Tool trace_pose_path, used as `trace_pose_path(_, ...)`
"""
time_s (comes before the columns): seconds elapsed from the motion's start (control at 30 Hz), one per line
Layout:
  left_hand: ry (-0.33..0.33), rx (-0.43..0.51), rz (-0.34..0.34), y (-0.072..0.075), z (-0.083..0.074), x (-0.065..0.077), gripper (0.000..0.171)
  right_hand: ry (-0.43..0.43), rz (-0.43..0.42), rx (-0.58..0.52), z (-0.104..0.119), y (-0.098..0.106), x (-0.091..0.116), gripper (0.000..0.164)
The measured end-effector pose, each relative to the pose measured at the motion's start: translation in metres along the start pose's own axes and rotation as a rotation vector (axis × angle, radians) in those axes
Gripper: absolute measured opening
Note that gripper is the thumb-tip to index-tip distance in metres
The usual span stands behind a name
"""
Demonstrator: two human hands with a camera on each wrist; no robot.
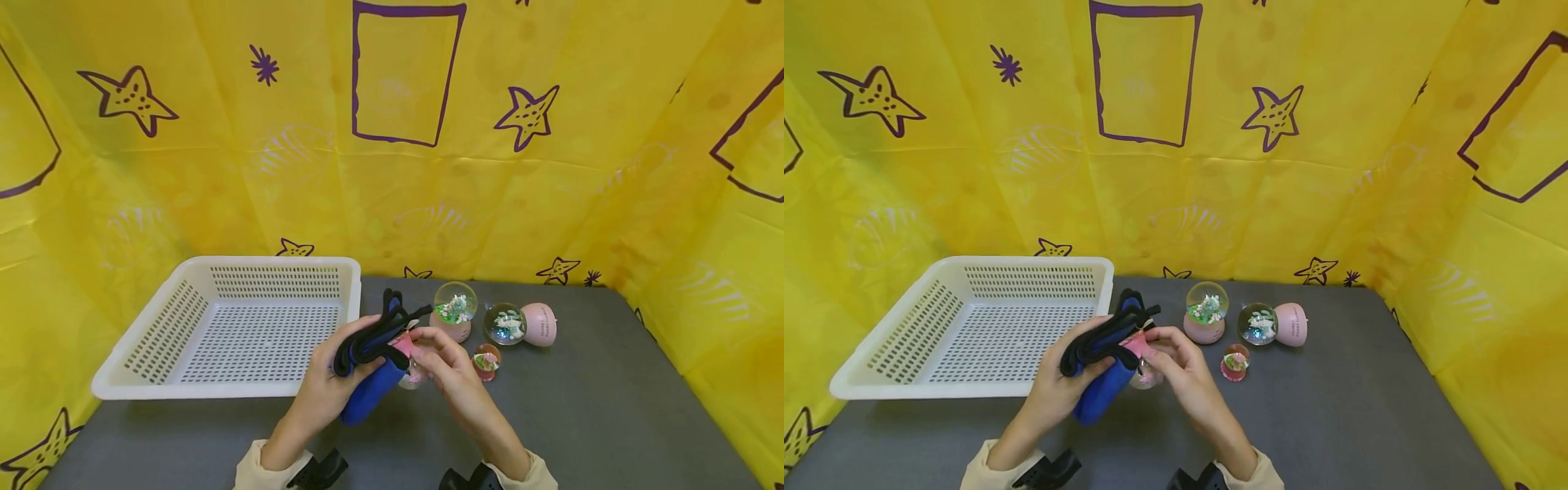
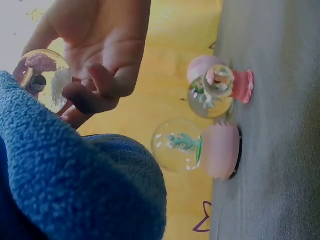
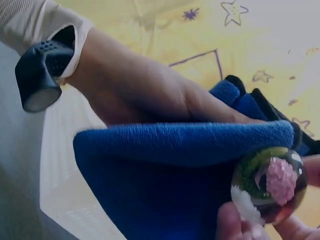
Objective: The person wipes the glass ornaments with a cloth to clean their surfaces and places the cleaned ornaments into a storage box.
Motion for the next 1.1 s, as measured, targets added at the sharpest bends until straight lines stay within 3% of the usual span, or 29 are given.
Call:
trace_pose_path(0.17, -0.032, -0.049, -0.024, 0.003, -0.001, 0.000, 0.056, 0.046, 0.045, 0.054, 0.002, -0.001, 0.002, 0.043)
trace_pose_path(0.3, -0.057, -0.072, -0.032, 0.004, -0.002, 0.000, 0.056, 0.096, 0.023, 0.123, 0.004, 0.002, 0.001, 0.043)
trace_pose_path(0.5, -0.035, -0.076, -0.035, 0.004, 0.000, 0.000, 0.054, 0.118, 0.019, 0.120, 0.004, 0.002, -0.001, 0.046)
trace_pose_path(0.77, 0.066, -0.088, 0.077, -0.003, 0.006, 0.001, 0.063, 0.068, -0.040, 0.094, 0.001, 0.007, 0.000, 0.050)
trace_pose_path(0.9, 0.047, -0.114, 0.052, -0.003, 0.004, 0.001, 0.057, 0.097, -0.041, 0.104, 0.003, 0.008, 0.000, 0.050)
trace_pose_path(1.0, 0.027, -0.129, 0.028, -0.003, 0.003, 0.001, 0.053, 0.128, -0.061, 0.162, 0.004, 0.010, -0.001, 0.050)
trace_pose_path(1.1, 0.047, -0.134, 0.019, -0.003, 0.007, 0.001, 0.051, 0.159, -0.115, 0.296, 0.005, 0.014, -0.001, 0.051)
Point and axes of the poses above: each hand's wrist, its own x-axis away from the middle knuckle, its own y-axis out of the back of the hand, z = x × y, the point moved 9 cm from there along -x, towards the middle knuckle, and after that the axes turned 9 degrees about -z, right-handed, at the moved point
